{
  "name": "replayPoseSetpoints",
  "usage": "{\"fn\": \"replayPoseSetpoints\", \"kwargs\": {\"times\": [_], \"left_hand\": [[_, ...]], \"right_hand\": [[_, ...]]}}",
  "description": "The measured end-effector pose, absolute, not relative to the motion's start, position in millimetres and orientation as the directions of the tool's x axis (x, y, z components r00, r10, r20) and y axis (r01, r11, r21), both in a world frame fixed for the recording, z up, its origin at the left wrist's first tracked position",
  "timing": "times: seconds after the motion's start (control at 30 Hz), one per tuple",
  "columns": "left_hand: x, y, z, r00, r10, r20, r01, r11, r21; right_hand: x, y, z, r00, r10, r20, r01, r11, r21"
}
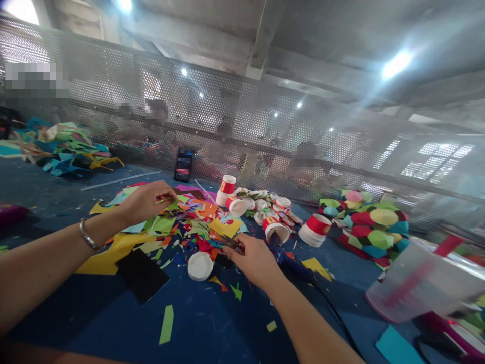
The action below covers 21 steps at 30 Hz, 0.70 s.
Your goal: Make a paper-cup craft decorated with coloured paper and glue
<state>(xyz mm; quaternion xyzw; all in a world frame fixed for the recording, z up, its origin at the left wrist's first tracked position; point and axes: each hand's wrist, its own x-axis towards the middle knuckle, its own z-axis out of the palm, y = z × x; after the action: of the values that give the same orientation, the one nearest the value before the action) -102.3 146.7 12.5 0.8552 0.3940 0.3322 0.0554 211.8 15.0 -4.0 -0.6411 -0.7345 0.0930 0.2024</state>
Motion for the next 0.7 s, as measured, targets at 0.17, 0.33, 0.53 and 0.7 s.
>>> {"fn": "replayPoseSetpoints", "kwargs": {"times": [0.17,0.33,0.53,0.7], "left_hand": [[-108.9,147.0,15.4,0.594,0.715,0.368,0.615,-0.699,0.365],[-131.3,166.1,18.1,0.418,0.814,0.403,0.711,-0.570,0.413],[-117.2,170.2,0.2,0.515,0.750,0.416,0.702,-0.647,0.297],[-77.5,154.2,-12.3,0.645,0.682,0.345,0.663,-0.724,0.191]], "right_hand": [[213.2,15.4,-5.4,-0.112,0.977,0.181,0.899,0.177,-0.400],[212.5,15.7,-5.1,-0.113,0.977,0.183,0.900,0.179,-0.399],[209.4,12.9,-1.3,-0.123,0.978,0.169,0.897,0.182,-0.402],[208.4,13.2,-1.4,-0.122,0.978,0.168,0.898,0.181,-0.402]]}}
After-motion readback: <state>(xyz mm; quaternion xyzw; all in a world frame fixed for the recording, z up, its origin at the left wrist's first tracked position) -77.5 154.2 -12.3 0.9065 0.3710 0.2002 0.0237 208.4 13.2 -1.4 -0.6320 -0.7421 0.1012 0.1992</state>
